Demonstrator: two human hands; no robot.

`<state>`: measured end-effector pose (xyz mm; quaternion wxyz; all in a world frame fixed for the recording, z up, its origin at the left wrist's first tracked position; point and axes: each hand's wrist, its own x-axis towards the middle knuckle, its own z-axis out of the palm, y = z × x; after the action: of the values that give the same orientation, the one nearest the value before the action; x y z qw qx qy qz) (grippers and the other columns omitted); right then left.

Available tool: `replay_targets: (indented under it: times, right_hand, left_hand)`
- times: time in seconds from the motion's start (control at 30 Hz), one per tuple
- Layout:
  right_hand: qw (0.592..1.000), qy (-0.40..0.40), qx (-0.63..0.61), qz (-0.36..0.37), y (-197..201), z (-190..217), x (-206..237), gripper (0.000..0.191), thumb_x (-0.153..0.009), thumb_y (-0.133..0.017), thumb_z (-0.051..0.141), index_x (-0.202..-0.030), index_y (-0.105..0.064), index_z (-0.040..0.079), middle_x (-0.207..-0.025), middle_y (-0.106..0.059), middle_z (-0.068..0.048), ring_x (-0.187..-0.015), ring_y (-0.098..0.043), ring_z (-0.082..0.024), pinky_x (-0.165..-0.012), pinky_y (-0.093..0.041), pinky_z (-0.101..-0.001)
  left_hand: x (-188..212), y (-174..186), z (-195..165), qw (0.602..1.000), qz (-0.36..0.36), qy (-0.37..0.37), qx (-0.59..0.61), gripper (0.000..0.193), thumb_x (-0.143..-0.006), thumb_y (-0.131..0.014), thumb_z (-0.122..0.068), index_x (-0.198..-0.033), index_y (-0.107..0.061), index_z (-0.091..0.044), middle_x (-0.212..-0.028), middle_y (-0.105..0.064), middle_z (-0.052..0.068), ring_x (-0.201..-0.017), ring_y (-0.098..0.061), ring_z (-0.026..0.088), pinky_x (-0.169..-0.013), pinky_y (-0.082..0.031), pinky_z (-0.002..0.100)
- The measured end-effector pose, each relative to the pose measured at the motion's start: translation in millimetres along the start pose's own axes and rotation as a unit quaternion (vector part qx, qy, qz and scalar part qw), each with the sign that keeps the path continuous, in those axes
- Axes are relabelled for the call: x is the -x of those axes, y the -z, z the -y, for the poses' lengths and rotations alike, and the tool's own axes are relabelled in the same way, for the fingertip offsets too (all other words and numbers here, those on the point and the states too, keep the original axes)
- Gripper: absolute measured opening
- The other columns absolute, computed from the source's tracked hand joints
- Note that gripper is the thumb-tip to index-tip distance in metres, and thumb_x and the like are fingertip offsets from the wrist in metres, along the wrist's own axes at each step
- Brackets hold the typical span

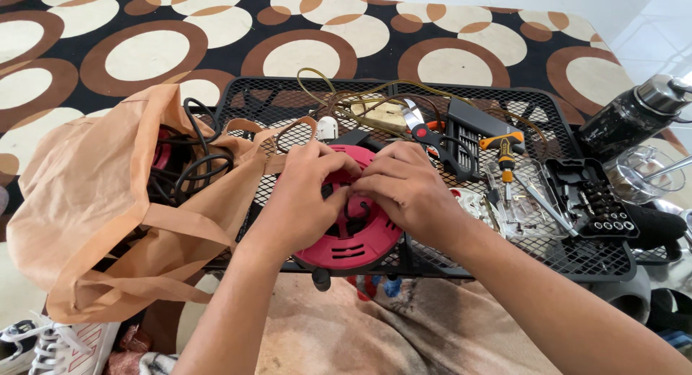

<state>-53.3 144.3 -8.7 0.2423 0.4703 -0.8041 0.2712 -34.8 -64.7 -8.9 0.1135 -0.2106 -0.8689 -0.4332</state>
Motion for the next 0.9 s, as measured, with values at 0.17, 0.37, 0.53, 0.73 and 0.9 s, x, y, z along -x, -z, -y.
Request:
replay_targets:
  times: [0.17, 0.37, 0.53, 0.73, 0.9]
  right_hand:
    - [1.000, -0.001, 0.010, 0.003, 1.3, 1.4, 0.7, 0.019, -0.082, -0.076, 0.005, -0.101, -0.075, 0.007, -0.101, -0.069, -0.005, -0.103, -0.062, -0.028, -0.096, -0.047, -0.0406]
    - [1.000, 0.010, 0.022, 0.011, 5.9, 2.6, 0.1, 0.018, -0.081, -0.076, 0.006, -0.099, -0.075, 0.006, -0.101, -0.070, -0.004, -0.104, -0.062, -0.028, -0.095, -0.047, -0.0416]
    - [0.999, 0.012, 0.039, 0.019, 8.7, 2.9, 0.4, 0.019, -0.079, -0.076, 0.006, -0.099, -0.075, 0.007, -0.102, -0.070, -0.004, -0.104, -0.062, -0.028, -0.095, -0.047, -0.0420]
    - [0.999, 0.013, 0.043, 0.026, 10.4, 1.8, 0.6, 0.018, -0.080, -0.075, 0.006, -0.098, -0.074, 0.006, -0.100, -0.068, -0.004, -0.104, -0.062, -0.028, -0.095, -0.047, -0.0414]
    - [0.999, 0.008, 0.044, 0.029, 10.3, 2.3, -0.8, 0.016, -0.081, -0.075, 0.006, -0.097, -0.072, 0.006, -0.100, -0.067, -0.005, -0.105, -0.061, -0.028, -0.096, -0.046, -0.0422]
  left_hand:
    - [-4.9, -2.8, -2.7, 0.999, 0.007, -0.015, -0.028, 0.030, -0.075, -0.074, -0.007, -0.105, -0.072, -0.011, -0.108, -0.062, 0.010, -0.113, -0.053, 0.032, -0.097, -0.045, 0.042]
    - [-4.0, -9.2, -2.5, 0.997, 0.011, -0.004, -0.077, 0.032, -0.074, -0.077, -0.013, -0.105, -0.070, -0.015, -0.101, -0.064, 0.007, -0.112, -0.055, 0.030, -0.091, -0.039, 0.046]
    - [-6.7, -13.0, -1.0, 0.997, 0.028, 0.006, -0.072, 0.030, -0.075, -0.076, -0.014, -0.104, -0.069, -0.015, -0.101, -0.064, 0.006, -0.113, -0.054, 0.029, -0.090, -0.036, 0.046]
    - [-11.1, -17.6, 0.0, 0.991, 0.040, -0.036, -0.126, 0.037, -0.072, -0.080, -0.020, -0.108, -0.072, -0.018, -0.105, -0.064, 0.008, -0.118, -0.048, 0.032, -0.088, -0.030, 0.053]
    - [-7.9, -19.5, 0.0, 0.983, 0.030, -0.038, -0.176, 0.039, -0.071, -0.080, -0.019, -0.109, -0.072, -0.017, -0.107, -0.067, 0.005, -0.117, -0.051, 0.030, -0.093, -0.029, 0.056]
